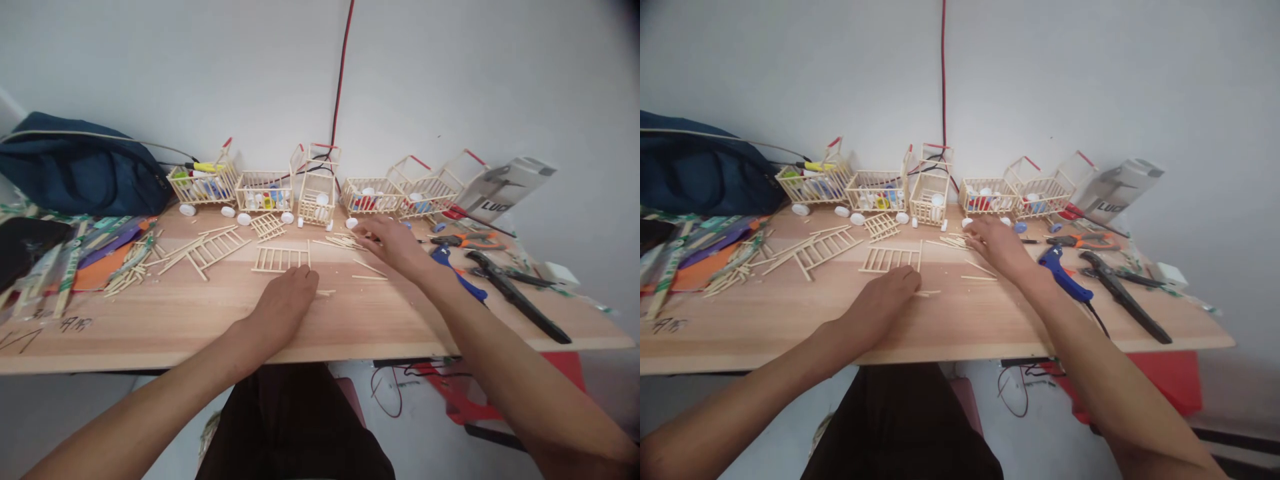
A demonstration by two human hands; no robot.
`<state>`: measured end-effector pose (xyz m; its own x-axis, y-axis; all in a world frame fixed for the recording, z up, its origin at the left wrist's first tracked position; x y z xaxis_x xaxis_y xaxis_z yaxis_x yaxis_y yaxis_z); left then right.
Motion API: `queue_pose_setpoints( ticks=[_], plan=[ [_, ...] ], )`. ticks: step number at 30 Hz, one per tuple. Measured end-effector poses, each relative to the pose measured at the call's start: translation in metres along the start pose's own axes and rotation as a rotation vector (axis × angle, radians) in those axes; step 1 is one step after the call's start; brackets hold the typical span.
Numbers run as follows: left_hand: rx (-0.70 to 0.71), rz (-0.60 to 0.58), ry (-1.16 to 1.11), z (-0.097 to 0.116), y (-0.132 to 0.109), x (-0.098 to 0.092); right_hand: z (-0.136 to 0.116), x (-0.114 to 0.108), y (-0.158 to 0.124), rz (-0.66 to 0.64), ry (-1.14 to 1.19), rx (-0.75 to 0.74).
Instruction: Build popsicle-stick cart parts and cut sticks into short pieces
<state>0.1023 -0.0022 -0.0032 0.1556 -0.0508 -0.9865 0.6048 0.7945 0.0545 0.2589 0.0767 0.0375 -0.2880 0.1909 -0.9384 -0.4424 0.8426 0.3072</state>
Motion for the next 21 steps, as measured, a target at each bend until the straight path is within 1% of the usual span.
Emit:
queue_pose_setpoints(
  ticks=[3, 5, 7, 10, 13, 15, 18, 19, 21],
  plan=[
    [-0.015, 0.088, -0.049, -0.009, 0.012, -0.016, 0.009, -0.004, -0.028, -0.097, 0.066, -0.007],
    [-0.025, 0.134, -0.029, -0.013, 0.027, -0.025, 0.014, 0.001, -0.046, -0.16, 0.062, 0.048],
    [-0.002, 0.156, 0.003, -0.012, 0.047, -0.03, 0.015, 0.009, -0.059, -0.216, 0.037, 0.124],
    [0.002, 0.18, 0.04, -0.01, 0.079, -0.028, 0.008, 0.017, -0.065, -0.246, 0.042, 0.177],
    [-0.003, 0.161, 0.066, -0.008, 0.102, -0.018, -0.002, 0.021, -0.065, -0.27, 0.033, 0.157],
    [0.028, 0.174, 0.025, -0.004, 0.107, -0.016, -0.004, 0.022, -0.066, -0.284, -0.026, 0.14],
    [0.17, 0.219, -0.133, 0.014, 0.102, -0.019, -0.004, 0.022, -0.069, -0.264, -0.111, 0.111],
    [0.226, 0.202, -0.183, 0.022, 0.099, -0.018, -0.004, 0.022, -0.07, -0.258, -0.123, 0.106],
    [0.296, 0.118, -0.237, 0.035, 0.096, -0.01, -0.003, 0.025, -0.072, -0.26, -0.121, 0.11]
  ],
)
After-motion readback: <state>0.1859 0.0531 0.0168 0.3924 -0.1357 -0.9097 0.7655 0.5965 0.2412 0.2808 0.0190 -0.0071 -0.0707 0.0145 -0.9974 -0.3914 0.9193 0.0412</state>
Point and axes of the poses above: each hand's wrist, its own y-axis towards the middle knuckle, its own x-axis out of the palm, z = x × y, the point moved 10 cm from there along y, towards the middle knuckle, and after that the axes turned 2 degrees about -x, right-handed, at the moved point
